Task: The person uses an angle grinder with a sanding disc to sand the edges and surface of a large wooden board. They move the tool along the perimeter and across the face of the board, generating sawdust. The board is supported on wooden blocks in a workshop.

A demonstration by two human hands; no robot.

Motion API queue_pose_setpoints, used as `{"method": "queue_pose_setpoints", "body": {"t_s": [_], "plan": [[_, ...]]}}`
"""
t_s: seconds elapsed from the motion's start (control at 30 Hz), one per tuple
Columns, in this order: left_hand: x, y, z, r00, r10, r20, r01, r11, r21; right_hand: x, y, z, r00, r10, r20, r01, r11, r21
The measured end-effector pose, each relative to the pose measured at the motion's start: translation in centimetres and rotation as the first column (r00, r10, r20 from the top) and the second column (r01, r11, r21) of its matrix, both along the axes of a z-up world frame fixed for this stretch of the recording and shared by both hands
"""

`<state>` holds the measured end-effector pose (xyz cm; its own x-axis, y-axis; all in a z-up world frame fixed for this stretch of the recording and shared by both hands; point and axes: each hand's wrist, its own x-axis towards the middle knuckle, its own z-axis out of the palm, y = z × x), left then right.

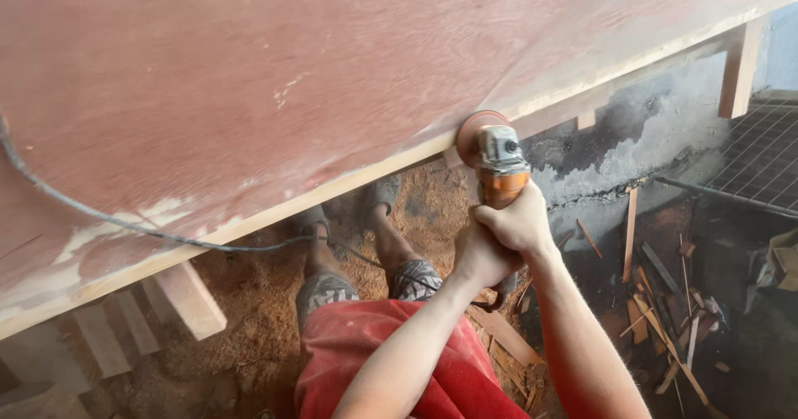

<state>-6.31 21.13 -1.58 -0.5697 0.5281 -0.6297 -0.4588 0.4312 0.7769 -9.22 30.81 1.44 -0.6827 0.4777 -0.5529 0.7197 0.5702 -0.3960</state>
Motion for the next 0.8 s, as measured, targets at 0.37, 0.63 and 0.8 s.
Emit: {"method": "queue_pose_setpoints", "body": {"t_s": [0.37,0.63,0.8], "plan": [[-2.2,1.6,-2.8,0.988,-0.155,-0.013,0.156,0.988,0.024,-0.1,2.4,-2.4,0.988,-0.122,-0.097,0.111,0.988,-0.107],[2.2,-11.0,-1.2,0.953,0.300,-0.046,-0.290,0.944,0.154,0.8,-11.9,-0.4,0.996,-0.029,-0.081,0.014,0.983,-0.184],[3.6,-17.4,-1.0,0.923,0.385,-0.013,-0.385,0.923,-0.025,1.1,-18.0,0.0,0.996,0.077,-0.049,-0.085,0.981,-0.173]]}}
